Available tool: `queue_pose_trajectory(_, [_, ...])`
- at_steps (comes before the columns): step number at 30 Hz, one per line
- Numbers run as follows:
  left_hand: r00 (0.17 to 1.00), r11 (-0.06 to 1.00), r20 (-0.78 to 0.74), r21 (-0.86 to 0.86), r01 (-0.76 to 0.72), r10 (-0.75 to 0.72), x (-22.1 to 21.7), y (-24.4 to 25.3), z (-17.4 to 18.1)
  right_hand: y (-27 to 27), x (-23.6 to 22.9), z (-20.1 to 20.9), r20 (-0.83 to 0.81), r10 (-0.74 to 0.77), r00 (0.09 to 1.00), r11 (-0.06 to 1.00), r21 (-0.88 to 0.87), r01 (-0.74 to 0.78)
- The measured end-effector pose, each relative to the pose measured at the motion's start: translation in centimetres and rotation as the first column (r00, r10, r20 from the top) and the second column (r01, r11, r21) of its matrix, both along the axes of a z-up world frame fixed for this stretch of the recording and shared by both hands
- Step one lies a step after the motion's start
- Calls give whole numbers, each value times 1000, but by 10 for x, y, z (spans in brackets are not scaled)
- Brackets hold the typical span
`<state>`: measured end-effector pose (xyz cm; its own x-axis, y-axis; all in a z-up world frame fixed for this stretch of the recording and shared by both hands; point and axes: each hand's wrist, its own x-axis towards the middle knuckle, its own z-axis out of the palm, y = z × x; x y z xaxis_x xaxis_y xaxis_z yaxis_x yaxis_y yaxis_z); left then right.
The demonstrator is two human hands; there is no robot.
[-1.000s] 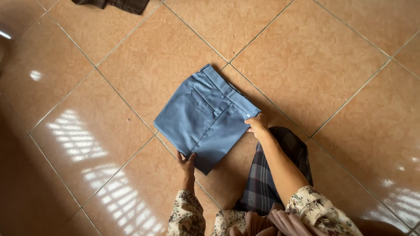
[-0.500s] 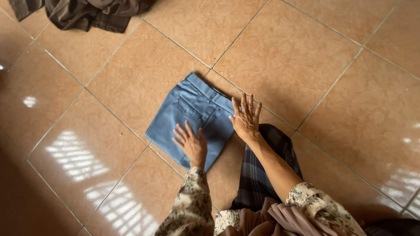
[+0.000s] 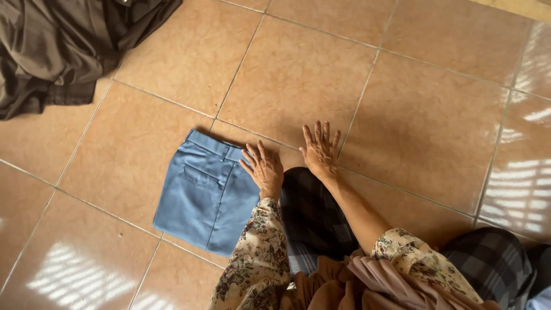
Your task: Folding blue trousers into neat rectangles and stacking them on the floor.
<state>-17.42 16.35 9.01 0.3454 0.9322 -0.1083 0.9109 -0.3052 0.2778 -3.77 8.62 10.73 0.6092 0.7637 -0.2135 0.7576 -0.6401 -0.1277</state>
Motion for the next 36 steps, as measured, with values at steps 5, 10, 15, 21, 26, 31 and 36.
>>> queue_pose_trajectory(5, [998,1000,-54,-10,19,-20,11,1,-10,-8,10,-8,-12,-16,1000,1000,11,16])
queue_pose_trajectory(10, [992,992,-36,-48,118,-120,54,-23,-12,-49,42,-4,-40,-123,992,992,9,124])
queue_pose_trajectory(15, [948,943,-3,-111,315,-318,111,-81,-5,-123,84,-18,63,-274,960,960,-38,276])
queue_pose_trajectory(21, [885,877,-12,-140,460,-466,152,-148,-58,-200,110,-41,29,-439,898,898,-16,439])
queue_pose_trajectory(26, [839,833,6,-117,540,-544,179,-193,-72,-244,118,-31,58,-479,876,877,11,479])
queue_pose_trajectory(31, [795,788,-4,-135,600,-606,210,-237,-44,-290,134,-5,96,-545,833,838,23,545])
queue_pose_trajectory(36, [646,643,92,-69,763,-757,250,-315,-38,-374,146,21,129,-664,737,747,71,661])
